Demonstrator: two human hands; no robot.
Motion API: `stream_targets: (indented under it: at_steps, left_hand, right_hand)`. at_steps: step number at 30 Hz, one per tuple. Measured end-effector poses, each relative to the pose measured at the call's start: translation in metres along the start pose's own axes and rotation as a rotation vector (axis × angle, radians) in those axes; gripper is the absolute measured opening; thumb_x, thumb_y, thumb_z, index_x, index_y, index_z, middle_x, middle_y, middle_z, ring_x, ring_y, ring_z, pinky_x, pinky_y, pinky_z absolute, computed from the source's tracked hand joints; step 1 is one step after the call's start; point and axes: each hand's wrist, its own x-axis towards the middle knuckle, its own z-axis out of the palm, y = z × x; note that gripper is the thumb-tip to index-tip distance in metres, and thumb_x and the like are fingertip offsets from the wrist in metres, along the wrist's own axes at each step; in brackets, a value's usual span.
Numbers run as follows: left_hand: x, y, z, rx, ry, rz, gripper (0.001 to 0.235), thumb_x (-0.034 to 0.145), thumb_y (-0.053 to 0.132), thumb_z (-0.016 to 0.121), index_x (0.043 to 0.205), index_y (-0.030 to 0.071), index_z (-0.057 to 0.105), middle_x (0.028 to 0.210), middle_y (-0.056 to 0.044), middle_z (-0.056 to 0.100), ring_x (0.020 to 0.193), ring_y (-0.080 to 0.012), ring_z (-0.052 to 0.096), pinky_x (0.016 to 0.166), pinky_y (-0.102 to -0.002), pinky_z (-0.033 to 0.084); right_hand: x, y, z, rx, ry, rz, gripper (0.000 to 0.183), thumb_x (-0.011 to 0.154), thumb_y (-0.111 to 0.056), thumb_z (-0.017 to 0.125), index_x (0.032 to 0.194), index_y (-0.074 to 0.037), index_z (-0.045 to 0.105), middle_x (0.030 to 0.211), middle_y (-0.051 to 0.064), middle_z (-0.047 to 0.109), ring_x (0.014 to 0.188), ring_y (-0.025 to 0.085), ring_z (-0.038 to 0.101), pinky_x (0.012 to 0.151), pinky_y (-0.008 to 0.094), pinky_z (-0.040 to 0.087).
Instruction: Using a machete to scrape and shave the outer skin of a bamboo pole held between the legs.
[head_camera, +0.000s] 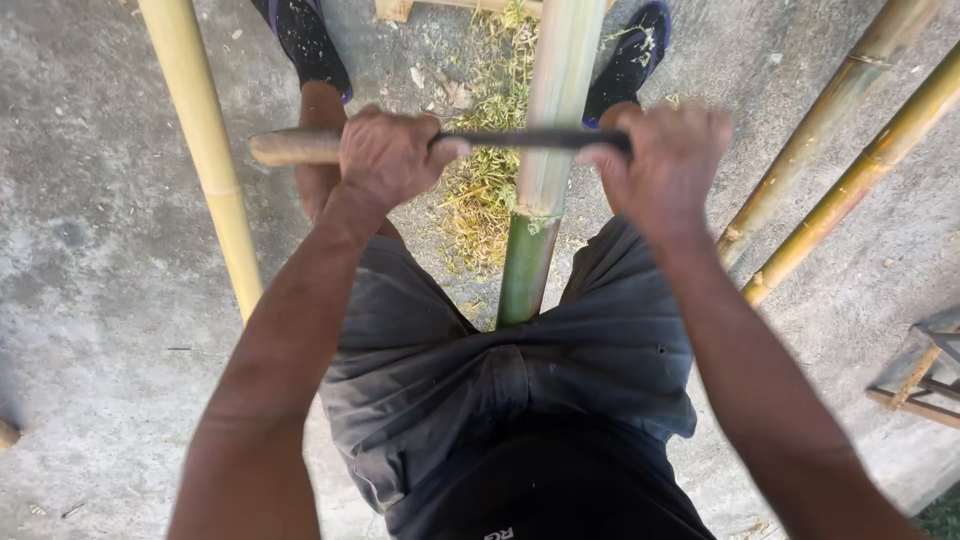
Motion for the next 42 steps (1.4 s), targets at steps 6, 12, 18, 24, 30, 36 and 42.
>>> stream_targets:
  at_steps: [6,12,18,24,30,36,42]
  left_hand:
    - [-0.019,-0.003,-0.016,0.014,-0.111,0.141,0.080,0.096,0.083,0.027,0.065,0.019,0.065,0.049,0.002,0.053,0.050,-0.0173,0.057,0.064,-0.043,0.055]
    - [0.048,-0.021,0.002,0.006,-0.041,-0.058,0.072,0.101,0.081,0.039,0.081,0.019,0.069,0.058,0.000,0.058,0.053,-0.0210,0.061,0.061,-0.045,0.055]
    - [0.004,-0.021,0.006,-0.004,0.087,0.018,0.071,0.103,0.079,0.042,0.077,0.018,0.067,0.053,0.002,0.055,0.045,-0.0166,0.057,0.060,-0.044,0.055]
    - [-0.050,-0.004,-0.013,-0.015,-0.211,0.021,0.073,0.098,0.079,0.039,0.073,0.017,0.067,0.053,-0.001,0.055,0.047,-0.0196,0.057,0.056,-0.044,0.054]
    - [-0.027,-0.011,-0.004,0.011,-0.163,0.013,0.077,0.101,0.078,0.033,0.080,0.014,0.067,0.057,-0.002,0.058,0.051,-0.0195,0.060,0.054,-0.042,0.055]
    - [-0.041,-0.012,-0.004,0.008,-0.219,-0.064,0.076,0.101,0.078,0.030,0.084,0.015,0.070,0.060,-0.003,0.061,0.050,-0.0194,0.062,0.054,-0.043,0.055]
    - [-0.048,-0.010,-0.013,0.058,-0.206,0.029,0.074,0.098,0.080,0.031,0.080,0.020,0.071,0.055,-0.001,0.059,0.051,-0.0190,0.061,0.055,-0.040,0.053]
  right_hand:
    - [-0.024,-0.031,-0.011,0.115,0.060,0.078,0.075,0.109,-0.079,0.037,0.094,-0.013,0.069,0.083,0.004,0.055,0.087,0.026,0.051,0.088,0.046,0.035]
    - [0.084,0.031,-0.009,0.118,0.198,-0.180,0.055,0.094,-0.064,0.057,0.095,-0.011,0.070,0.094,0.003,0.062,0.103,0.026,0.055,0.105,0.048,0.035]
    - [0.038,0.003,-0.002,0.058,0.098,-0.111,0.053,0.095,-0.064,0.062,0.094,-0.011,0.073,0.089,0.003,0.060,0.103,0.029,0.052,0.105,0.050,0.033]
    - [-0.040,-0.053,-0.016,0.096,0.030,0.056,0.060,0.105,-0.070,0.054,0.101,-0.014,0.073,0.092,0.005,0.061,0.096,0.028,0.051,0.096,0.049,0.034]
    - [-0.001,-0.020,-0.003,0.158,0.075,-0.034,0.058,0.105,-0.066,0.056,0.103,-0.012,0.073,0.094,0.004,0.062,0.097,0.025,0.053,0.098,0.049,0.034]
    - [-0.007,-0.040,-0.017,0.084,-0.015,-0.032,0.052,0.098,-0.067,0.064,0.098,-0.016,0.074,0.090,0.004,0.060,0.094,0.026,0.053,0.098,0.048,0.035]
    - [-0.015,-0.044,-0.014,0.174,0.040,-0.003,0.049,0.101,-0.057,0.068,0.106,-0.009,0.074,0.100,0.008,0.063,0.103,0.027,0.053,0.097,0.047,0.034]
